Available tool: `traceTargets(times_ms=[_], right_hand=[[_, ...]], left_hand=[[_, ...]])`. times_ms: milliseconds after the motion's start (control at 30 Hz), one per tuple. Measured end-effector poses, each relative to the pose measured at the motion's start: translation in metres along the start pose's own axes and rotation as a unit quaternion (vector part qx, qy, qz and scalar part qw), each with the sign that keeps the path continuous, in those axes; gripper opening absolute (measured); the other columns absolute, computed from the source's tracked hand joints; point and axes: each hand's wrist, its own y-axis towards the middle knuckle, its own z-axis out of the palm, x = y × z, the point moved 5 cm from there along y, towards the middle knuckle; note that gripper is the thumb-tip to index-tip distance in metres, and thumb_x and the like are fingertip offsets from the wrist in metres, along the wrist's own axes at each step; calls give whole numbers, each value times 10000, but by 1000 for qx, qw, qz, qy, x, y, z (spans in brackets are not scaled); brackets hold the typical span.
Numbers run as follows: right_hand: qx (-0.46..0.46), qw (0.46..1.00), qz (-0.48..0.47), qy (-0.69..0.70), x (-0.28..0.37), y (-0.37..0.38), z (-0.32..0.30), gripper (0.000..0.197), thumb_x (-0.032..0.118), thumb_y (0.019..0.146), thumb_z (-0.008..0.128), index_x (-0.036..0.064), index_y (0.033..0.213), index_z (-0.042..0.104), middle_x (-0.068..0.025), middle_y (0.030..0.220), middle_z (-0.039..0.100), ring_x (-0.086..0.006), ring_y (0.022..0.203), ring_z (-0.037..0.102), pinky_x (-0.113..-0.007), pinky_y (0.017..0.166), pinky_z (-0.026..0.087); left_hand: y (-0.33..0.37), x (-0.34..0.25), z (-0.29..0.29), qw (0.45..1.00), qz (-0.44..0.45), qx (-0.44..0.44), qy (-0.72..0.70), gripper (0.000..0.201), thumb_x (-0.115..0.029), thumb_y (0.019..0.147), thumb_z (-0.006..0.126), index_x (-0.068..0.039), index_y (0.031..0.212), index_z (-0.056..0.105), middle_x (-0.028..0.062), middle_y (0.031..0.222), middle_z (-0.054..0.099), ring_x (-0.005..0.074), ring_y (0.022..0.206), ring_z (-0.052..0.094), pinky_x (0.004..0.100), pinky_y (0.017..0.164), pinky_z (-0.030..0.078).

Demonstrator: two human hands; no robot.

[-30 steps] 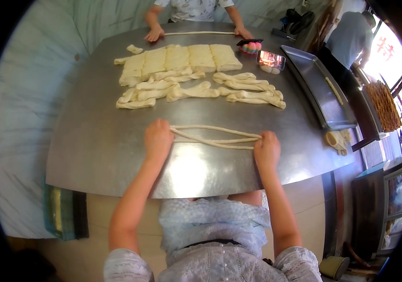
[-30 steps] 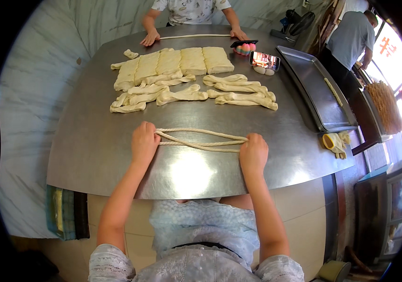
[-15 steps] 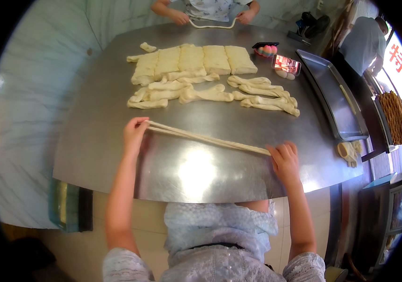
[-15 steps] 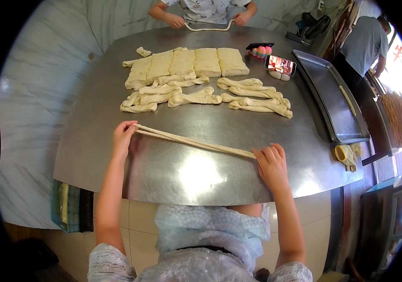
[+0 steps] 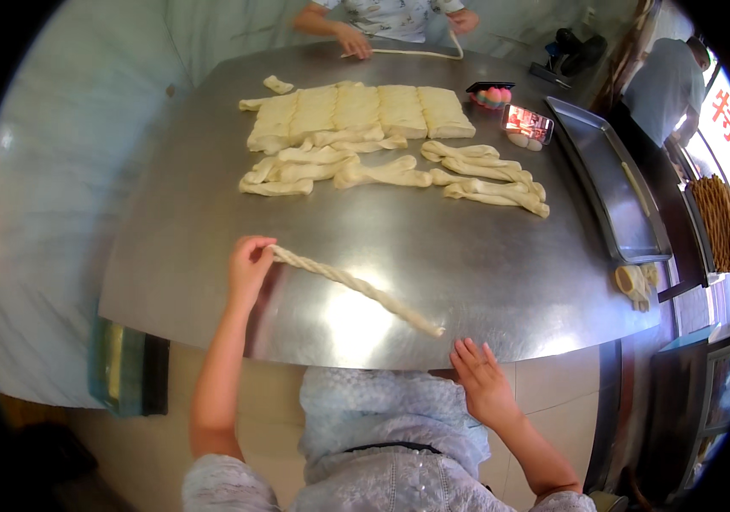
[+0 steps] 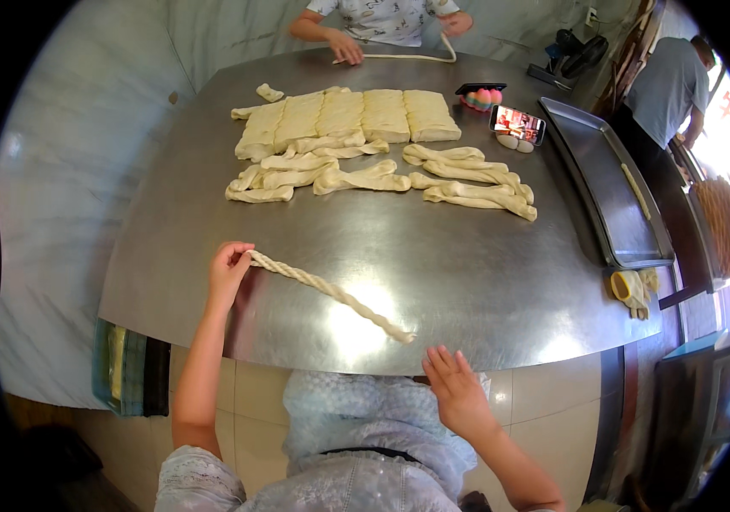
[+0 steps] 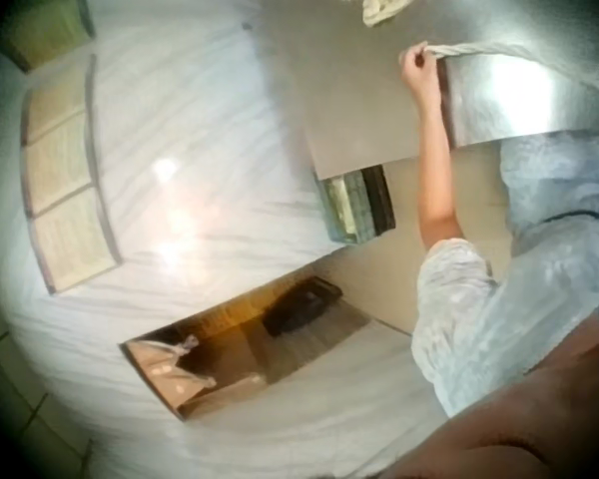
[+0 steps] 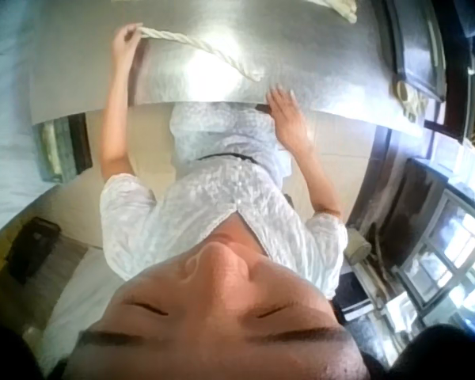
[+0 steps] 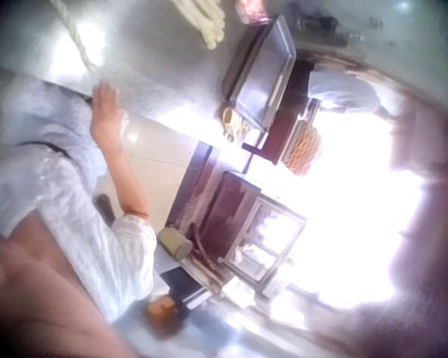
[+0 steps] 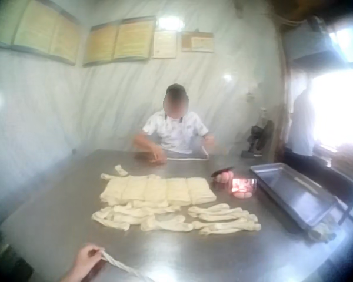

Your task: The person braids long strands of dough on a stainless steel table. They repeatedly stretch the dough, twist it into a rope, and place the finished braids onto a metal tray. Another person is visible in the background performing similar tasks.

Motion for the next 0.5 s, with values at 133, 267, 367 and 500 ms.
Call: traceTargets(times_ms=[133,267,367,500], right_hand=[[-129,979,79,136,-3,21,-1,425,163,818,764,5,1187,624,-174,1276,582,-362,1224,554,-582,1120,381],[-178,973,24,144,62,78,16,431,241,787,820,20,1105,630,-140,1109,608,-343,1066,593,-566,1068,429],[-165,975,-25,145,84,104,28,390,236,809,809,28,1089,633,-160,1120,623,-343,1068,598,-536,1046,452],[-60,932,271,235,5,103,-2,311,177,862,726,35,1129,652,-202,1236,629,-349,1141,600,-503,1015,480]], left_hand=[[-24,-19,-12,1000,9,-13,4,144,7,894,636,-11,1013,715,82,1077,630,160,916,634,270,799,525],[-33,-47,-8,998,34,-20,45,147,15,897,626,-18,1013,711,87,1082,626,183,947,642,280,812,538],[-41,-58,-20,994,75,-44,63,174,40,886,608,-23,1010,712,97,1092,635,222,976,649,307,832,541],[-45,-60,-11,981,135,-17,138,241,94,909,544,-26,1028,715,85,1151,642,222,1004,645,303,844,525]])
